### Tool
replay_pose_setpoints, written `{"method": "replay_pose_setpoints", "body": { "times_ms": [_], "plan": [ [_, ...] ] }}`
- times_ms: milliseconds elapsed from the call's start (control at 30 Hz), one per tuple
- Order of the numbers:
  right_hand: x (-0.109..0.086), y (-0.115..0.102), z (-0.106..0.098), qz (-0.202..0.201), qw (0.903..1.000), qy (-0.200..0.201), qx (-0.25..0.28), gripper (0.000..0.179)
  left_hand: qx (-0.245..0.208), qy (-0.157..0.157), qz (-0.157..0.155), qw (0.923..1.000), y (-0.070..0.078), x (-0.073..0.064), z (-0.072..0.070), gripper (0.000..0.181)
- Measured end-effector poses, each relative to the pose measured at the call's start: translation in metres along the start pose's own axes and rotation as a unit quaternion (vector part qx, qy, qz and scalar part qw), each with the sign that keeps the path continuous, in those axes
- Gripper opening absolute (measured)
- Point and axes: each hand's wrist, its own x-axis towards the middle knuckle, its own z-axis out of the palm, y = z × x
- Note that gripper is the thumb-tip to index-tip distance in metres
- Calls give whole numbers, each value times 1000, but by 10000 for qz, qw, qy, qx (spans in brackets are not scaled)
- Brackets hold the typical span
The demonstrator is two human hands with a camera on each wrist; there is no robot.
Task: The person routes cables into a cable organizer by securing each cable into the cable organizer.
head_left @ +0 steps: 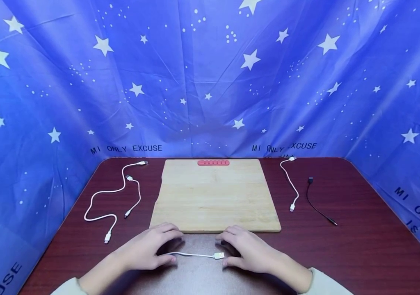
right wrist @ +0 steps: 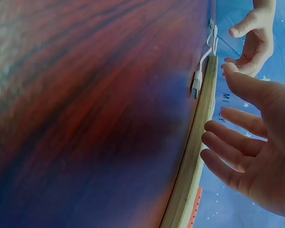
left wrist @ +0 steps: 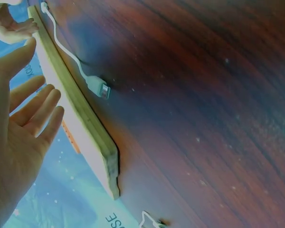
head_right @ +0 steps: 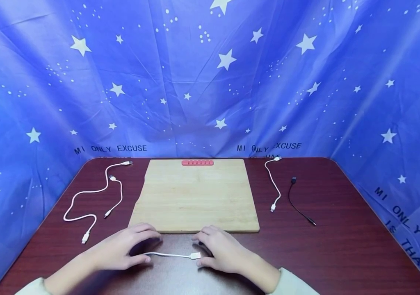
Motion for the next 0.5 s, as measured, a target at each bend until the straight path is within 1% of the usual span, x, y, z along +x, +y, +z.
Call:
{"method": "replay_pose_setpoints", "body": {
  "times_ms": [133,267,367,500],
  "plan": [
    [1,-3,2,-27,9998,-188,-65,48,-48,-132,29,9999,2,-1,1,43],
    [2,-5,4,24,9993,-361,81,43,-147,-236,15,9996,3,-1,1,37],
    [4,-6,5,31,9991,-421,77,39,-254,-297,-17,9992,5,-2,1,32],
    [6,-7,8,44,9990,-450,-56,36,-401,-383,32,9985,5,-1,3,25]
  ]
}}
